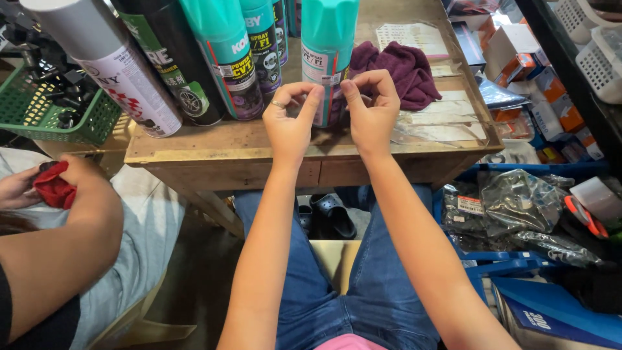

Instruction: The person cuts a piece of tape with scissors and then wipes a teal spray can with a maroon cloth. The person rotates the can to clean different sides while seated.

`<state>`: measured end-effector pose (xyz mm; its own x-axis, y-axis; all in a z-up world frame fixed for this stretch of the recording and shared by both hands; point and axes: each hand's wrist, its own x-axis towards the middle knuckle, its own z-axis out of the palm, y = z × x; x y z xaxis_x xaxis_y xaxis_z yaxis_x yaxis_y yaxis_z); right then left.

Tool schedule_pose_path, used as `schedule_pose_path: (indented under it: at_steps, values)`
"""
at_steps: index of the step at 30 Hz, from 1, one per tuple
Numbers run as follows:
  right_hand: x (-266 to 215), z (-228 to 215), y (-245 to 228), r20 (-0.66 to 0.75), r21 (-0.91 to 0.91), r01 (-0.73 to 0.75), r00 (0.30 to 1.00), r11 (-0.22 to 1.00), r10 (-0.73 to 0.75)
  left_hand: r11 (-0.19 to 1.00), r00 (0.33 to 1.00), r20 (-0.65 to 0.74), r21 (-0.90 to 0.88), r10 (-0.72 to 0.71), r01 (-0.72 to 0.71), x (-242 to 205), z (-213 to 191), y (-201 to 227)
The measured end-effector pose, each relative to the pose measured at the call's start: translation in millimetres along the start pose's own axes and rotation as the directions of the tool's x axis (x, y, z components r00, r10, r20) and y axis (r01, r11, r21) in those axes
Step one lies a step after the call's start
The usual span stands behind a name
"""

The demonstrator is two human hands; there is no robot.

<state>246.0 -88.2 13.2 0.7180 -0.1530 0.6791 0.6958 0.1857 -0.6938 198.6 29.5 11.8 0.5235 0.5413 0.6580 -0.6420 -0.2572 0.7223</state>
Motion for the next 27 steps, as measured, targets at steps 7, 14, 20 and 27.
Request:
schedule_pose_path:
  at_steps: [7,14,20,27]
  values:
    - [-1,1,2,0.013,0.008,-0.005,1.000,1.000,0.005,1.000,1.000,-0.009,0.017,-0.006,0.007,0,-2,-6]
    - [-1,5,-1,0.008,-0.010,-0.018,1.000,1.000,0.019,0.999,1.000,-0.020,0.024,-0.024,0.025,-1,-1,-14]
    - [-1,3,-15,0.076,-0.013,-0.047,0.996,0.999,0.048,0.998,0.998,0.005,0.008,-0.056,0.056,0,-5,9]
    - [3,2,-12,0.227,0.137,-0.009,0.974,0.990,-0.022,0.995,1.000,0.015,0.101,0.020,-0.021,2,-6,23]
